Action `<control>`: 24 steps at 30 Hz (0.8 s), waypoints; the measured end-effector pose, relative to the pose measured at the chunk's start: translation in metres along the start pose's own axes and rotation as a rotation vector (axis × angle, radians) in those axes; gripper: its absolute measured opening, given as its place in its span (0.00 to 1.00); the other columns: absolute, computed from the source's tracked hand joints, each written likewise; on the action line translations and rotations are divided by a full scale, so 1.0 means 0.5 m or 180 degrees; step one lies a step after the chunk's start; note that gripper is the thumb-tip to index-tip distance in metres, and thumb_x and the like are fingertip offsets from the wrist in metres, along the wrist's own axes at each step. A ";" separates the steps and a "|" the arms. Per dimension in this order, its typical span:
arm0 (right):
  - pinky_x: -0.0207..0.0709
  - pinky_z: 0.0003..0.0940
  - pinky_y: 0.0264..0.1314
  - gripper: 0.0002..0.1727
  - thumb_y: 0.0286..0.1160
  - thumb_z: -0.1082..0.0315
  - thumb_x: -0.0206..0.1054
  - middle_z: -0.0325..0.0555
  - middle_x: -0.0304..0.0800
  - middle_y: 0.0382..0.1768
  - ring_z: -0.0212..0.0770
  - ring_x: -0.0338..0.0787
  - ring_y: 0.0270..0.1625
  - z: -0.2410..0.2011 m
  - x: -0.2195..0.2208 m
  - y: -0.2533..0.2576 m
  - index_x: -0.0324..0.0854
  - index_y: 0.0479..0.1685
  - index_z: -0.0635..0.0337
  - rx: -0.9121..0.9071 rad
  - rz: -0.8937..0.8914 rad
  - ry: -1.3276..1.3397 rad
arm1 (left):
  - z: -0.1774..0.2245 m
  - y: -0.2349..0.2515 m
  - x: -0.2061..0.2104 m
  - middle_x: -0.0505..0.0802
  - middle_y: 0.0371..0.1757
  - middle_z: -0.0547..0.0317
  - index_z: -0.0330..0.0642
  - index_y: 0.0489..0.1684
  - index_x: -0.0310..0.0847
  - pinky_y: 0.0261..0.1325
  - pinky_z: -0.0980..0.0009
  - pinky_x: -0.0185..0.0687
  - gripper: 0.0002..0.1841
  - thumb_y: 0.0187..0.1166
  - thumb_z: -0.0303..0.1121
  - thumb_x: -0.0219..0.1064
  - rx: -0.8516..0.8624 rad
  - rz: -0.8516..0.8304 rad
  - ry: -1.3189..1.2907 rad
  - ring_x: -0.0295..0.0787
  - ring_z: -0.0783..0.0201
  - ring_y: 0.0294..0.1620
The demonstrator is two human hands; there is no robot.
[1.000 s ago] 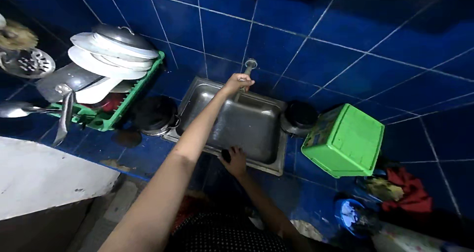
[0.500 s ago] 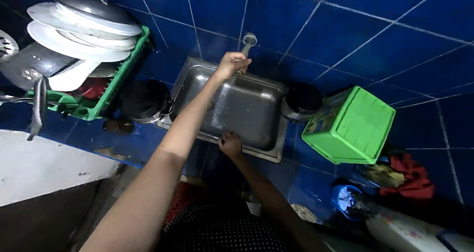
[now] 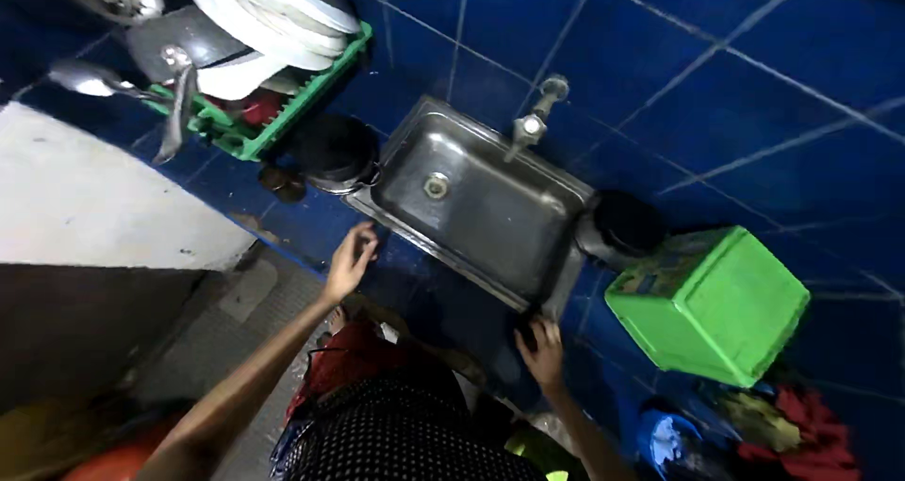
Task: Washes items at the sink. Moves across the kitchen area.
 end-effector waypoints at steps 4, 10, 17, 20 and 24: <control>0.80 0.63 0.70 0.24 0.69 0.52 0.71 0.64 0.91 0.61 0.71 0.87 0.66 -0.079 0.060 -0.010 0.93 0.54 0.63 -0.0820 -0.0880 0.0058 | -0.134 -0.277 -0.127 0.89 0.57 0.38 0.29 0.81 0.65 0.50 0.59 0.91 0.24 0.92 0.36 0.53 -0.1470 0.0987 -0.0004 0.93 0.57 0.44; 0.78 0.60 0.74 0.23 0.74 0.52 0.68 0.54 0.93 0.63 0.65 0.86 0.71 -0.288 0.223 0.133 0.92 0.60 0.56 -0.2546 -0.1484 0.0447 | -0.183 -0.514 -0.163 0.88 0.60 0.32 0.31 0.84 0.60 0.50 0.53 0.89 0.25 0.92 0.33 0.54 -0.2786 0.1869 -0.0243 0.93 0.51 0.42; 0.75 0.59 0.79 0.22 0.74 0.53 0.70 0.55 0.93 0.63 0.63 0.86 0.73 -0.575 0.423 0.274 0.92 0.57 0.60 -0.3643 -0.1905 0.1227 | -0.218 -0.536 -0.164 0.87 0.63 0.35 0.36 0.85 0.62 0.57 0.52 0.88 0.26 0.91 0.36 0.55 -0.2615 0.1119 -0.0435 0.93 0.50 0.49; 0.78 0.58 0.75 0.22 0.75 0.53 0.68 0.57 0.93 0.62 0.65 0.86 0.72 -0.647 0.483 0.321 0.93 0.55 0.61 -0.3185 -0.1533 0.0854 | -0.246 -0.554 -0.184 0.87 0.65 0.35 0.36 0.85 0.63 0.61 0.51 0.87 0.25 0.92 0.36 0.55 -0.2750 0.1173 -0.0591 0.93 0.48 0.52; 0.78 0.61 0.74 0.24 0.73 0.55 0.71 0.63 0.90 0.63 0.70 0.85 0.70 -0.689 0.535 0.375 0.91 0.57 0.66 -0.2232 -0.0958 0.0485 | -0.303 -0.613 -0.224 0.85 0.66 0.31 0.32 0.83 0.64 0.61 0.49 0.86 0.25 0.92 0.35 0.55 -0.3016 0.1291 -0.0789 0.92 0.44 0.52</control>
Point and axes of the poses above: each hand's wrist, its own y-axis towards the middle knuckle, its own x-axis out of the palm, z = x × y, the point moved 3 cm from there along y, towards the middle knuckle
